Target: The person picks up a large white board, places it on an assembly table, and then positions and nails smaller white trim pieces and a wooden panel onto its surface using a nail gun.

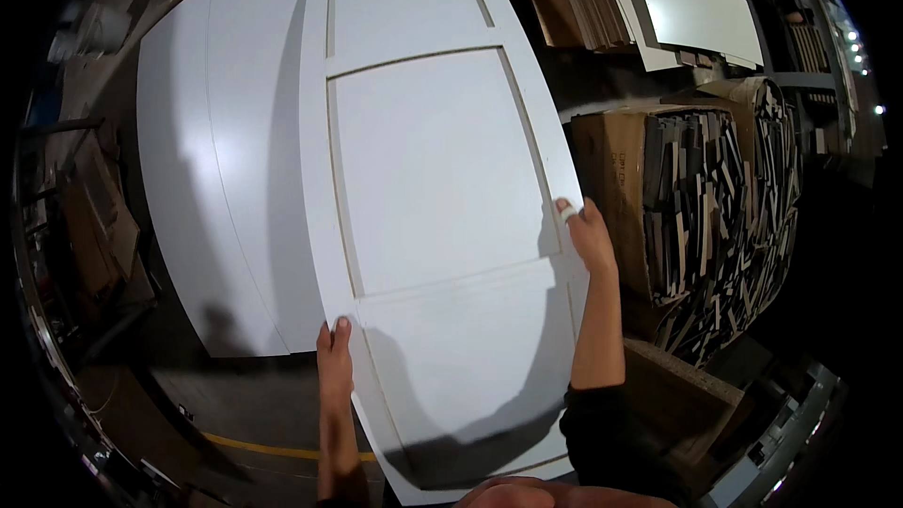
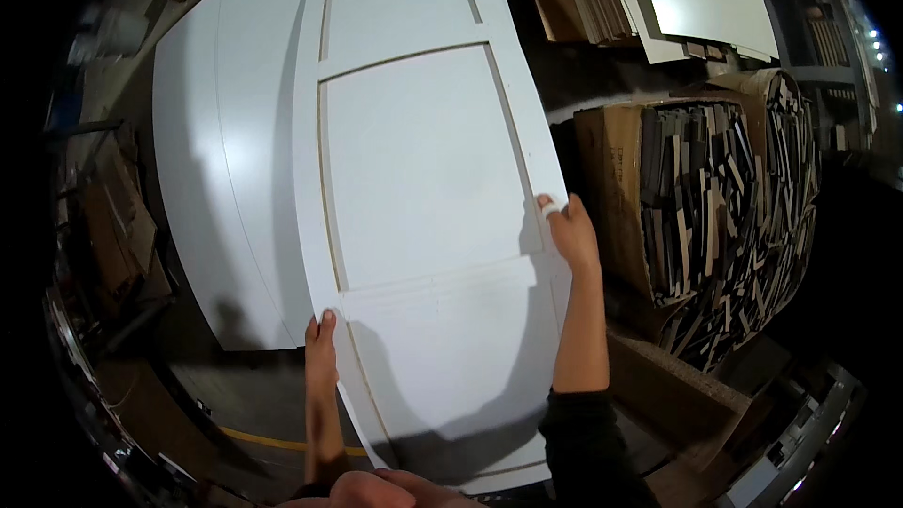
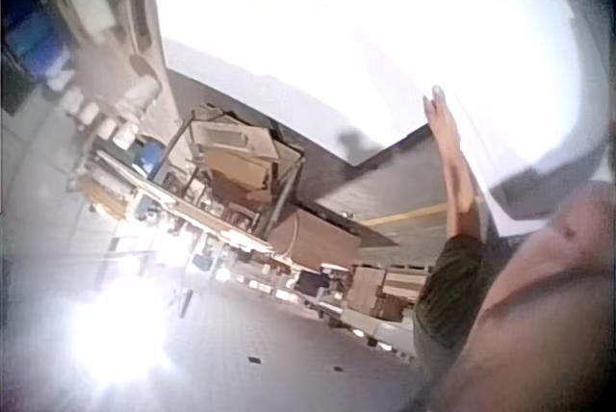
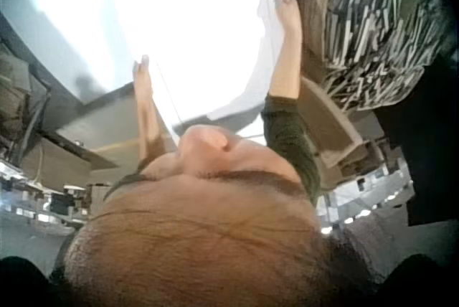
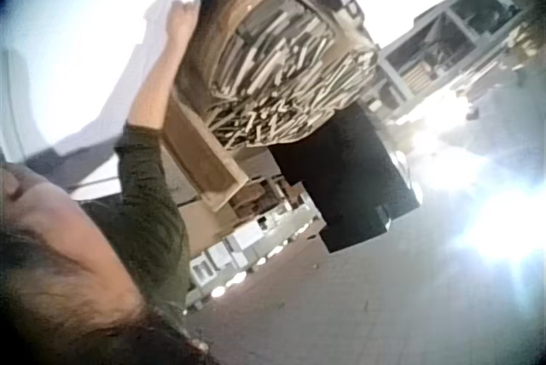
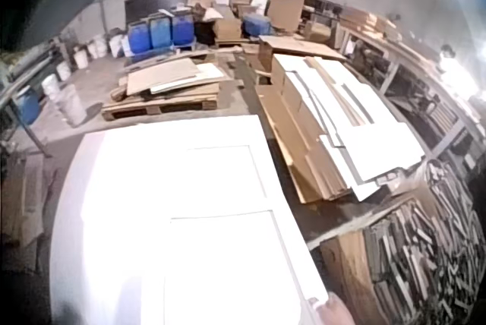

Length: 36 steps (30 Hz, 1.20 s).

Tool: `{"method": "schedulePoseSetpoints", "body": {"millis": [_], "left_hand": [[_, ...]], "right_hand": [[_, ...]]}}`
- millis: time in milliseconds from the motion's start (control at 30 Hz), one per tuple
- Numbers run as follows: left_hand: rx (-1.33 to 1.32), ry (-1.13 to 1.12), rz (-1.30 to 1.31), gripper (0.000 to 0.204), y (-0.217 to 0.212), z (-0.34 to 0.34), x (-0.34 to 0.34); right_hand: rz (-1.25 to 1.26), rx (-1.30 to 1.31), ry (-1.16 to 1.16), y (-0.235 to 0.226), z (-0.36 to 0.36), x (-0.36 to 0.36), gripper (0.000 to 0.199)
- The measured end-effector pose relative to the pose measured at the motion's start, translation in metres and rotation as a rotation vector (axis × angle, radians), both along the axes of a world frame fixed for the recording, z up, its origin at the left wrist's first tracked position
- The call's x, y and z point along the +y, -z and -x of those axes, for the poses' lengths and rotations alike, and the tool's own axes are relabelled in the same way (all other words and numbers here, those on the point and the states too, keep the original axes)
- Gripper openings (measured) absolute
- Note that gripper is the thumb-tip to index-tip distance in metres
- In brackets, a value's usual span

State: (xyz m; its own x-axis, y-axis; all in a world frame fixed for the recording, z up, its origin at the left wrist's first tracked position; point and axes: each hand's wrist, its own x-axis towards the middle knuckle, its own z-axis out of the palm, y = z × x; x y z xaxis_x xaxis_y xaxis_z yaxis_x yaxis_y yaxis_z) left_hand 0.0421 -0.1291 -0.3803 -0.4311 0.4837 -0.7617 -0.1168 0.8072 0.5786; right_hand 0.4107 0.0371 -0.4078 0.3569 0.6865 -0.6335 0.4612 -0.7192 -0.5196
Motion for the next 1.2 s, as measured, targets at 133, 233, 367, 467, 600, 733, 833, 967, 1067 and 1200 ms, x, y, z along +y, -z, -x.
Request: {"method": "schedulePoseSetpoints", "body": {"millis": [133, 233, 367, 467, 600, 733, 833, 967, 1067, 1200], "left_hand": [[-0.033, 0.054, -0.143, 0.054, 0.016, -0.014, 0.047], [-0.016, 0.126, -0.063, 0.059, 0.059, -0.023, 0.051], [0.410, 0.411, 0.233, 0.079, 0.179, -0.018, -0.009], [0.493, 0.526, 0.065, 0.081, 0.201, -0.038, -0.022], [0.489, 0.563, -0.102, 0.086, 0.233, -0.071, -0.018], [0.779, 0.655, -0.202, 0.090, 0.260, -0.096, -0.022], [0.848, 0.575, -0.319, 0.086, 0.271, -0.093, -0.026], [0.787, 0.528, -0.380, 0.081, 0.271, -0.097, -0.018], [0.766, 0.486, -0.384, 0.080, 0.271, -0.090, -0.017], [0.688, 0.381, -0.430, 0.075, 0.279, -0.086, -0.005]], "right_hand": [[0.040, 0.069, -0.013, 0.014, -0.015, 0.055, 0.048], [-0.027, -0.055, -0.030, 0.053, -0.038, 0.060, 0.058], [-0.055, -0.221, -0.127, 0.142, -0.072, 0.003, 0.075], [0.115, -0.209, -0.086, 0.151, -0.058, -0.026, 0.089], [0.029, -0.198, -0.091, 0.211, -0.062, -0.070, 0.095], [-0.100, -0.114, 0.044, 0.265, -0.083, -0.102, 0.092], [-0.019, -0.112, 0.093, 0.246, -0.071, -0.089, 0.082], [-0.105, -0.128, 0.090, 0.262, -0.092, -0.099, 0.070], [-0.061, -0.043, 0.119, 0.247, -0.077, -0.087, 0.068], [-0.081, -0.095, 0.119, 0.244, -0.072, -0.076, 0.067]]}}
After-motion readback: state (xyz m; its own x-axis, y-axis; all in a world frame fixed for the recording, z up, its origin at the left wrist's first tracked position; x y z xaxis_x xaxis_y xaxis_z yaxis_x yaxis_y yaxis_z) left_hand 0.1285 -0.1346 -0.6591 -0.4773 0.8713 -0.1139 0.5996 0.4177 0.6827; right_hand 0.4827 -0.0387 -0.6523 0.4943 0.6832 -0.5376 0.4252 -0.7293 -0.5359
